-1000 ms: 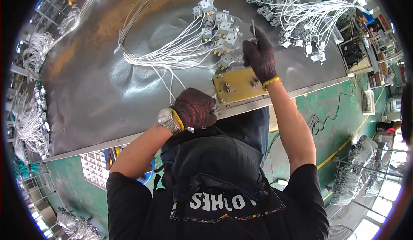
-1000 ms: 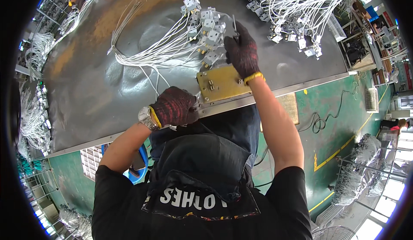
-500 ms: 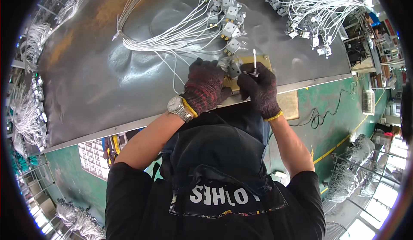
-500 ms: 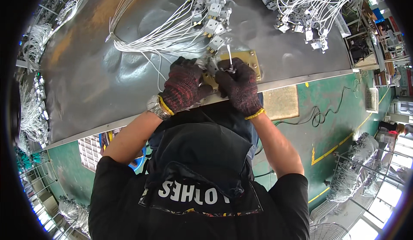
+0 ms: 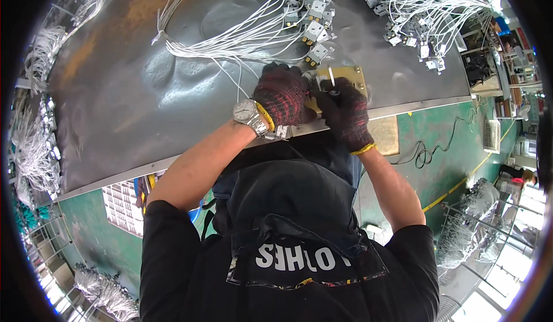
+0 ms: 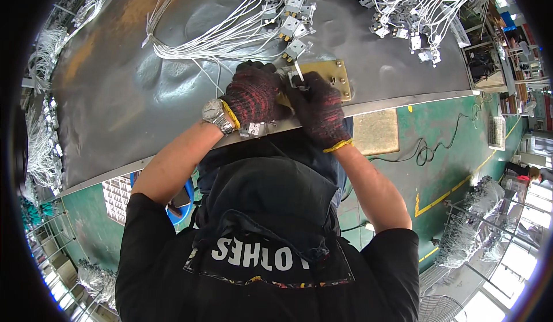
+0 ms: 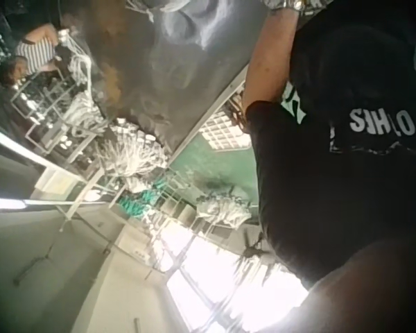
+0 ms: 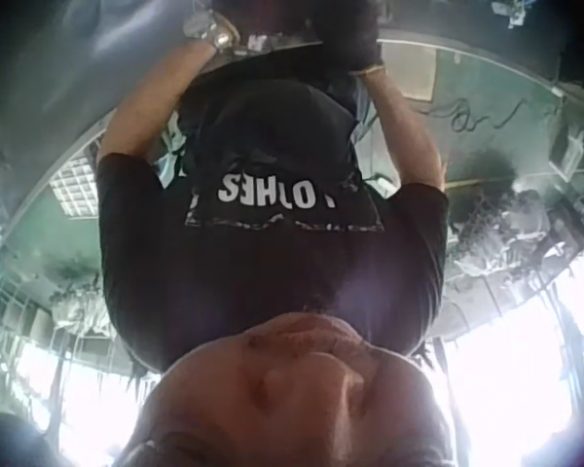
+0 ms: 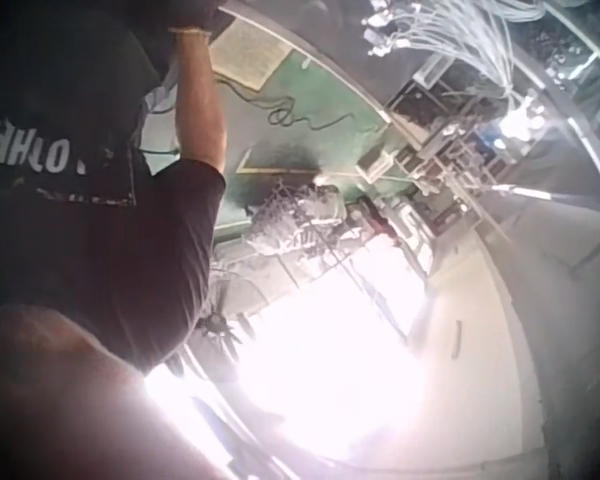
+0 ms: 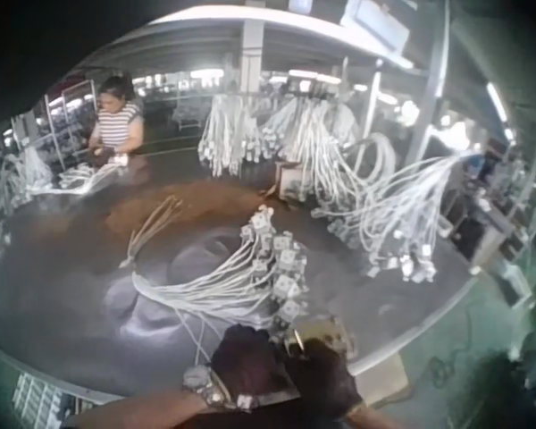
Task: Assembling a complex wiring harness onto a metal fixture board using industrial connectors and shears.
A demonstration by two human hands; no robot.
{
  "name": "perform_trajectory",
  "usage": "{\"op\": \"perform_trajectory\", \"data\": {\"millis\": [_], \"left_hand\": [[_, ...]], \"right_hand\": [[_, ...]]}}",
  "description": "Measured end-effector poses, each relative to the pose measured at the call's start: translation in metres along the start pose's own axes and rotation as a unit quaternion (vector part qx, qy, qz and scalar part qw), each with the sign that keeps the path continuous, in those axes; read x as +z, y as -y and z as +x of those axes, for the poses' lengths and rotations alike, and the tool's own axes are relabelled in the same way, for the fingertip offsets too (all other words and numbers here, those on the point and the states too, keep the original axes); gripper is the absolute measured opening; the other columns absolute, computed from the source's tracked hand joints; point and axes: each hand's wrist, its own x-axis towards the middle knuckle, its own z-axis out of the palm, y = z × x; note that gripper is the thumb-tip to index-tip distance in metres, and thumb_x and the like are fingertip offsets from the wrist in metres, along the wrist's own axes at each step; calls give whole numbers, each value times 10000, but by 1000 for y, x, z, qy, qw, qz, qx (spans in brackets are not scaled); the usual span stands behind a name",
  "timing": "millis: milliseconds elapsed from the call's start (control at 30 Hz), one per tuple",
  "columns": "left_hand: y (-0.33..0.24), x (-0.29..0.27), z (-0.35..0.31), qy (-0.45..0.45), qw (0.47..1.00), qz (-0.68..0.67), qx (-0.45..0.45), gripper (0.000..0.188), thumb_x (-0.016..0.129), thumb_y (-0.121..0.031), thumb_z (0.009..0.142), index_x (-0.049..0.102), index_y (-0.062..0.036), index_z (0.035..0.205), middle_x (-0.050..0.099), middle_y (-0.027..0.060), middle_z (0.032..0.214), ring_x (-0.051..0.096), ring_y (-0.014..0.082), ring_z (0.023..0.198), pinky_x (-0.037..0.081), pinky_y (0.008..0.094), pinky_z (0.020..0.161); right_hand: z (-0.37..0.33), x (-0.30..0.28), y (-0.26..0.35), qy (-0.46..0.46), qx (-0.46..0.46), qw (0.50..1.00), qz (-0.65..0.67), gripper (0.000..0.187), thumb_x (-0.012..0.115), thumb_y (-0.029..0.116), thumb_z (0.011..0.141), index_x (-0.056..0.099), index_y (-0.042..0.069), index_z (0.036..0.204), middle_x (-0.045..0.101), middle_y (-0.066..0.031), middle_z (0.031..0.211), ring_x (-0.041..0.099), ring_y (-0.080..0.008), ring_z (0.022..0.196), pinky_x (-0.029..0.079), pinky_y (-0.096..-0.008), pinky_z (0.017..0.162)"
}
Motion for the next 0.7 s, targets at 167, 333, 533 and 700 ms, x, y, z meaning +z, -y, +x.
{"op": "perform_trajectory", "data": {"millis": [167, 333, 533, 700], "left_hand": [[-1, 27, 5, -139, 990, 11, 9, 513, 759, -506, 737, 738, -150, 1105, 693, 136, 1091, 668, 339, 962, 489, 507, 878], [-1, 37, 15, -318, 945, -10, 79, 461, 757, -441, 762, 712, -173, 1134, 707, 132, 1071, 673, 344, 953, 496, 500, 856], [-5, 30, 21, -166, 978, -89, 84, 403, 785, -372, 752, 718, -161, 1089, 716, 125, 923, 676, 353, 908, 506, 469, 828], [-8, 30, 18, -159, 982, -74, 69, 462, 796, -345, 735, 721, -146, 1146, 725, 126, 1029, 675, 345, 975, 520, 473, 850]], "right_hand": [[-7, 3, 0, -38, -77, 989, -121, 192, 730, 179, 954, 682, 22, 1054, 734, -127, 846, 724, -176, 726, 557, -328, 652], [-8, -9, 0, 0, -73, 992, -106, 177, 719, 172, 967, 686, 21, 1053, 722, -87, 807, 696, -141, 696, 535, -305, 624], [-15, -59, 12, 91, -1, 996, -22, 275, 663, 107, 984, 658, 27, 1247, 660, -6, 831, 555, -74, 607, 479, -234, 560], [-25, -79, 24, 90, 1, 992, -87, 344, 632, 94, 984, 646, 16, 1319, 679, -39, 881, 606, -88, 706, 493, -267, 587]]}}
